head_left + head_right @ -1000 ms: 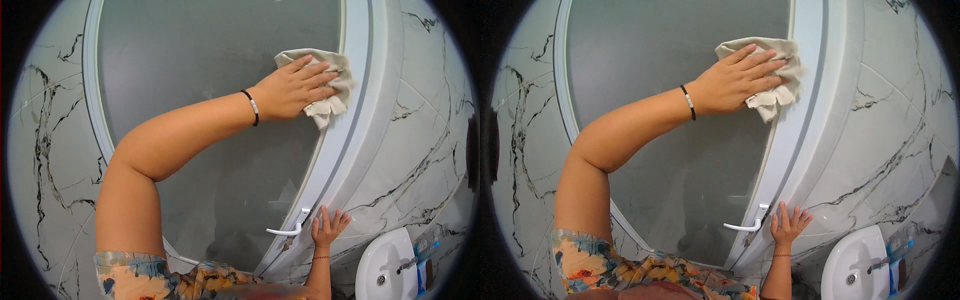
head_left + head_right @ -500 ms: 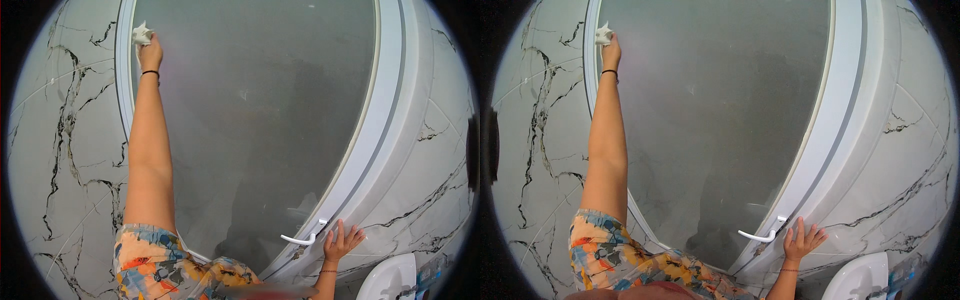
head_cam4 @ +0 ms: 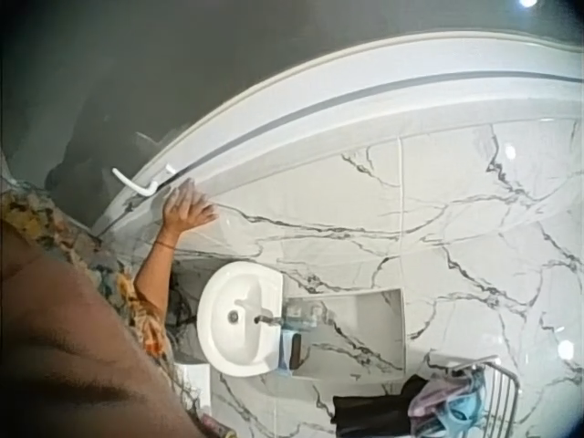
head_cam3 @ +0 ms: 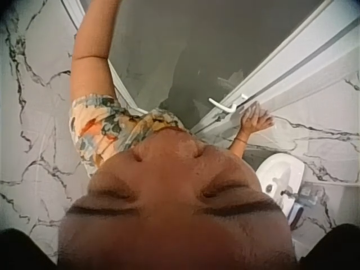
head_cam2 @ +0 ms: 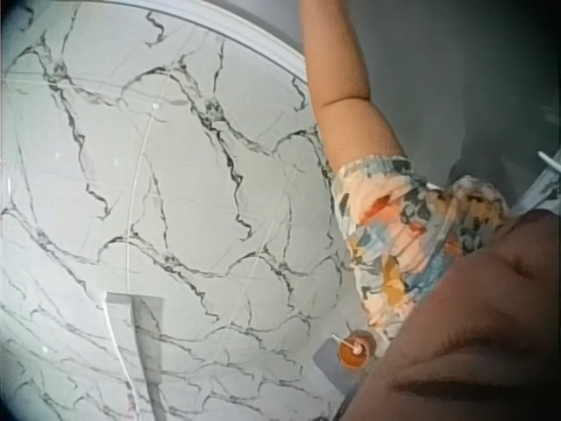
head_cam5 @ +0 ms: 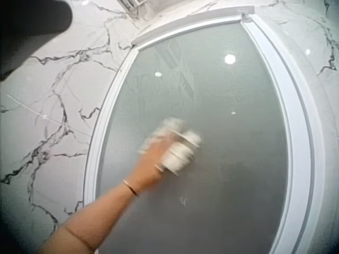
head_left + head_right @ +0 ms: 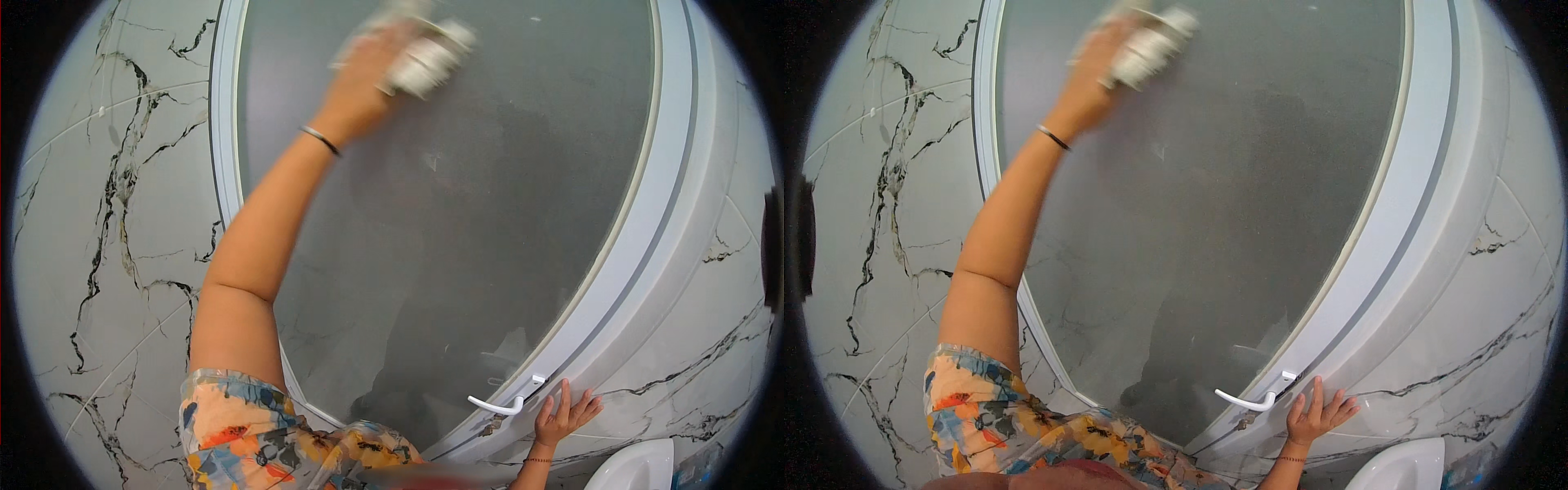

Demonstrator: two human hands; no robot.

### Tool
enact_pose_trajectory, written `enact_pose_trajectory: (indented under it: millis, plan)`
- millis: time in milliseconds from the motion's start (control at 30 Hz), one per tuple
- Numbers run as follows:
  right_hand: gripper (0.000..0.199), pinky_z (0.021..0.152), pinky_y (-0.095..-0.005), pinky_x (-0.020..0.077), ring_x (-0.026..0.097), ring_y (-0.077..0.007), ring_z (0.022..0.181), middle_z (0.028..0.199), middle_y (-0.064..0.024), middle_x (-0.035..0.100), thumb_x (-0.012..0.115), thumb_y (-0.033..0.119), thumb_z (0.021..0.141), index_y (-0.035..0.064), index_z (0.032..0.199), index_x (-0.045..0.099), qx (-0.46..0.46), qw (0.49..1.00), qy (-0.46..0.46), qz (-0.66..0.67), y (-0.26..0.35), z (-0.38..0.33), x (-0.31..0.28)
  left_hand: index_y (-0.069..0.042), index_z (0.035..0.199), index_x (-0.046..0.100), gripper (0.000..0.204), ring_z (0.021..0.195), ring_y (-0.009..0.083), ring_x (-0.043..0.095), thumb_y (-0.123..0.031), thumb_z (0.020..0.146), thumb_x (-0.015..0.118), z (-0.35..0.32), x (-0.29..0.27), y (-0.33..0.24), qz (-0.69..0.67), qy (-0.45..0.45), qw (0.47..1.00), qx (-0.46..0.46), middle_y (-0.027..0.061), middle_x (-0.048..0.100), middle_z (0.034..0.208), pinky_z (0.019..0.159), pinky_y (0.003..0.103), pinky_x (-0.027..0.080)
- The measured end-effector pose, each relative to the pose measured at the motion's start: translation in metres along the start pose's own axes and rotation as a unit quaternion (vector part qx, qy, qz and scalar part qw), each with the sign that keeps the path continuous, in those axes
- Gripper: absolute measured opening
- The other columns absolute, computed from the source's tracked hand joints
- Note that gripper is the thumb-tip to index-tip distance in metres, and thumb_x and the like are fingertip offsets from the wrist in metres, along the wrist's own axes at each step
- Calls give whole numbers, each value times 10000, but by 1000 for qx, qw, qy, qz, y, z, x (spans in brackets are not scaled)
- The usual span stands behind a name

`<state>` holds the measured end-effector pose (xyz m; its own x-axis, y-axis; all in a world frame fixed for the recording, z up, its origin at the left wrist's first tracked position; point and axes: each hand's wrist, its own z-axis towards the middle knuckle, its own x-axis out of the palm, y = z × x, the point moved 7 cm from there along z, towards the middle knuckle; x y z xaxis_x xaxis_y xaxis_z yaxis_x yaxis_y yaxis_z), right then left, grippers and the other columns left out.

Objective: Clean the shower glass, door, and sink using a cloth.

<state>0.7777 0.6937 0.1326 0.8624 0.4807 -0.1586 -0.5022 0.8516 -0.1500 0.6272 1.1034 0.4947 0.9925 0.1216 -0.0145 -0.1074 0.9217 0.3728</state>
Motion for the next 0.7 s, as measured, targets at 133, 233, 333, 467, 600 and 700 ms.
enact_pose_trajectory:
  millis: [133, 233, 333, 467, 600, 700]
  plan:
    - [342, 1084, -530, 106, 127, -311, 1371, 1473, -63, 220, 482, 361, 879, 162, 1111, 635, -1, 1000, -4, 9, 4, 2, 2, -3, 1179, 485, 344, 995, 351, 529, -222, 914, 467, -76, -64, 196, -62, -90, 943, -314, 185, 570, 1096, 845, 387, 413]
    - [337, 1085, -529, 104, 126, -309, 1371, 1475, -55, 214, 479, 352, 882, 157, 1106, 637, 5, 1000, -6, 17, 5, 4, 2, 20, 1110, 501, 369, 1011, 360, 524, -291, 915, 456, -130, -87, 238, 123, -121, 926, -337, 223, 568, 1070, 856, 394, 411]
    - [333, 1083, -529, 109, 132, -310, 1370, 1476, -50, 212, 478, 343, 885, 153, 1108, 636, -1, 1000, -5, 0, 3, 5, 2, 40, 1116, 497, 416, 1039, 385, 504, -316, 904, 471, -142, -47, 186, 14, -57, 906, -418, 254, 539, 1107, 871, 402, 405]
    - [334, 1081, -531, 112, 133, -317, 1368, 1473, -50, 220, 471, 342, 887, 152, 1106, 637, 1, 1000, -6, 6, 3, 4, 3, -45, 1328, 339, 530, 1281, 357, 312, -206, 859, 525, -155, -11, -33, 12, 65, 988, -142, 227, 364, 1351, 1068, 473, 206]
    - [324, 1086, -516, 125, 162, -329, 1358, 1463, -63, 248, 477, 310, 881, 158, 1124, 629, -3, 1000, -16, 8, 2, 4, -2, -232, 1203, 526, 350, 1349, 313, 217, -198, 858, 473, -242, 18, -163, -62, 310, 949, 4, 143, 340, 1403, 1099, 479, 107]
    - [324, 1085, -516, 123, 164, -335, 1356, 1465, -63, 240, 479, 308, 881, 158, 1127, 628, -5, 1000, -9, 8, 3, 5, 1, -166, 1234, 493, 365, 1336, 292, 255, -200, 870, 483, -285, 7, -104, 34, 194, 972, -127, 161, 355, 1390, 1096, 452, 141]
